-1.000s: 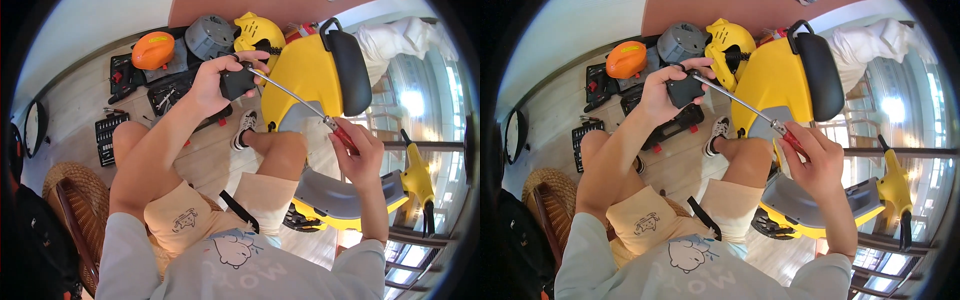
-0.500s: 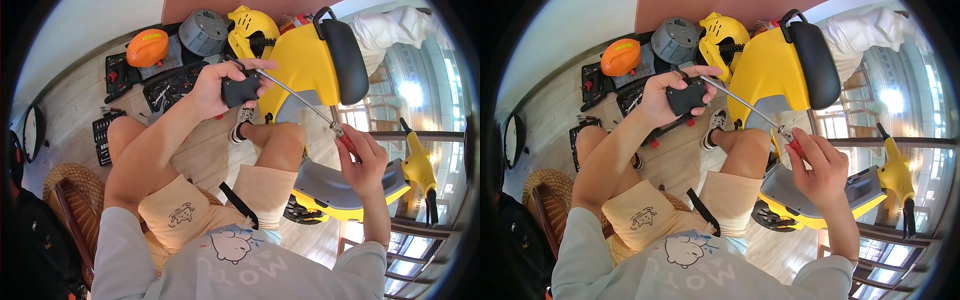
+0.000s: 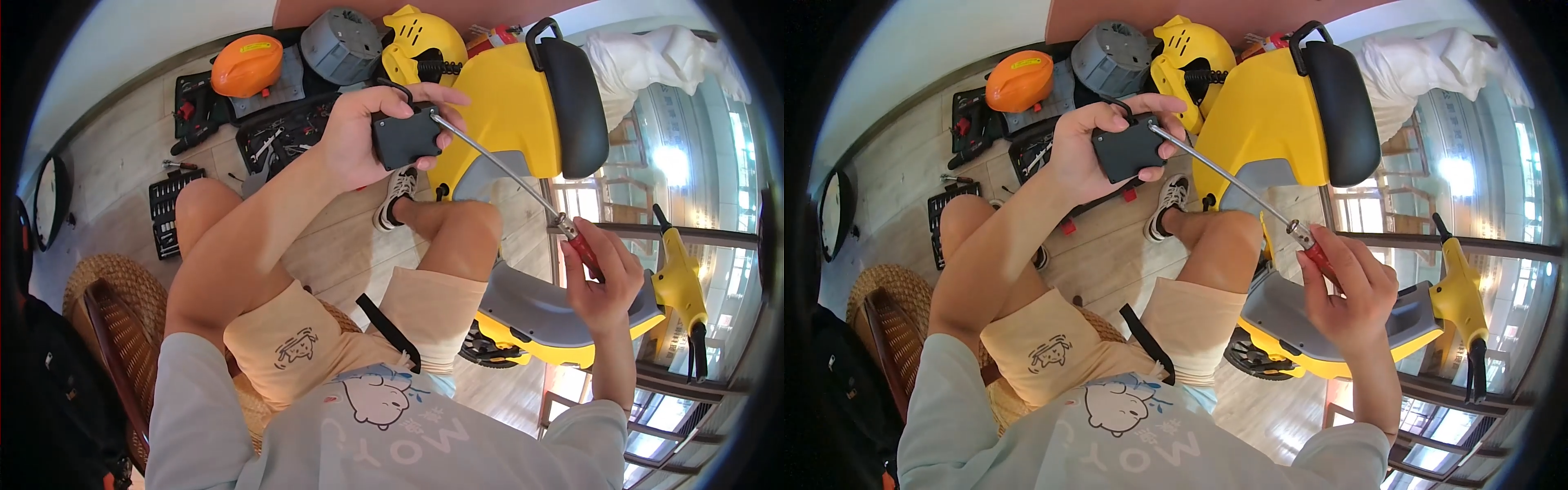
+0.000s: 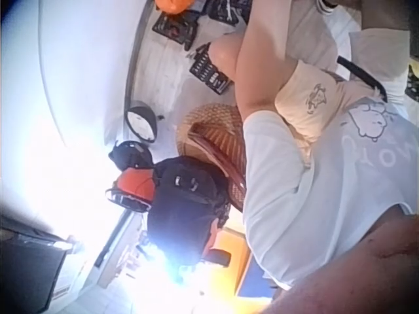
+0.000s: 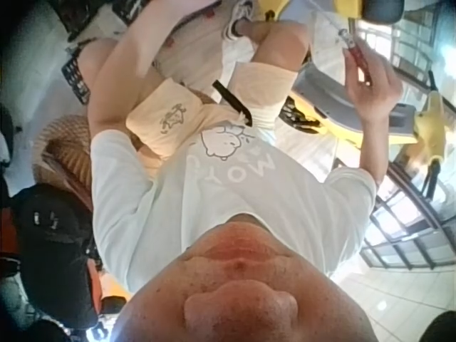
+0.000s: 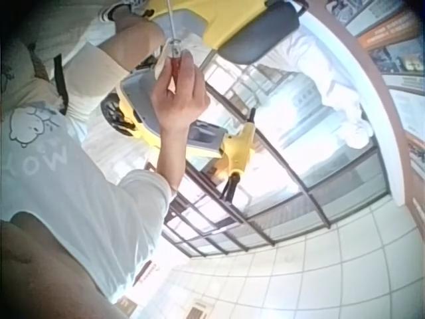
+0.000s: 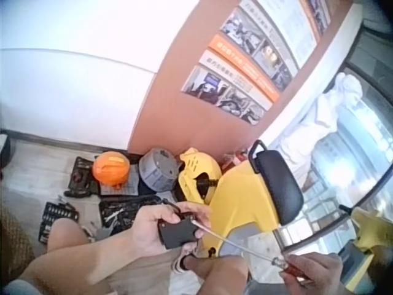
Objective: Replacing or repairing a small electronic component or sensor related to a yellow motorcycle.
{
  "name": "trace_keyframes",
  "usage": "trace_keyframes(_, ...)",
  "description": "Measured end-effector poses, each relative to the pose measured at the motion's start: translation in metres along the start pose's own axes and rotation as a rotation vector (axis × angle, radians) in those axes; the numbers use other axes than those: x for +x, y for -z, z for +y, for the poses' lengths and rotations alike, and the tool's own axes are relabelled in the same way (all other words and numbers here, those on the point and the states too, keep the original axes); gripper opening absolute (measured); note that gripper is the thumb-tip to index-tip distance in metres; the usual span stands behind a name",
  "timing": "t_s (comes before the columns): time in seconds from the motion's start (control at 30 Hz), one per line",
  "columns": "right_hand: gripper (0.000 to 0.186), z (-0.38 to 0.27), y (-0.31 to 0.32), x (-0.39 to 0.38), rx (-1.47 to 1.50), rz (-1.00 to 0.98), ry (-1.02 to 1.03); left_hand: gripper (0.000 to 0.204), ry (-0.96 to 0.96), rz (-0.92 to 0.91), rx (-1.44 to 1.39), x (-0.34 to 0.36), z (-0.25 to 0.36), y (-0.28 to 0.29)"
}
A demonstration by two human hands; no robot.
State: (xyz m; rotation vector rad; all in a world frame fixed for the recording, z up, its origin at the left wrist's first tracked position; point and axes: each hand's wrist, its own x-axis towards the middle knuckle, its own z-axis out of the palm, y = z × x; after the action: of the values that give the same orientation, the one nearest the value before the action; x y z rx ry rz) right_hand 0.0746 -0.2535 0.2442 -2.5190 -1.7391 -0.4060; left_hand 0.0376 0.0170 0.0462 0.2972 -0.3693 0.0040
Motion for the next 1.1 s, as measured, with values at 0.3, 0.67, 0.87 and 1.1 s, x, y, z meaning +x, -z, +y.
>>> trace_keyframes(0.3, 0.031, 0.0001, 0.0009, -0.0014, 0.03, 0.031, -0.027, 0.061, 0.004, -0.053, -0.069, -0.003, 0.0039, -0.0045)
trace_keyframes(0.67, 0.031, -0.0021, -0.0003, -0.0003, 0.05, 0.026, -0.026, 0.066, 0.0, -0.05, -0.038, -0.0034, 0.0056, -0.0062)
trace_keyframes(0.87, 0.03, -0.0006, 0.0011, -0.0008, 0.037, 0.023, -0.029, 0.068, 0.004, -0.033, -0.022, -0.0032, 0.0062, -0.0085)
trace_keyframes(1.1, 0.03, 0.0004, 0.0006, -0.0013, 0.032, 0.04, 0.011, 0.07, -0.004, -0.027, -0.005, -0.0035, 0.0047, -0.009)
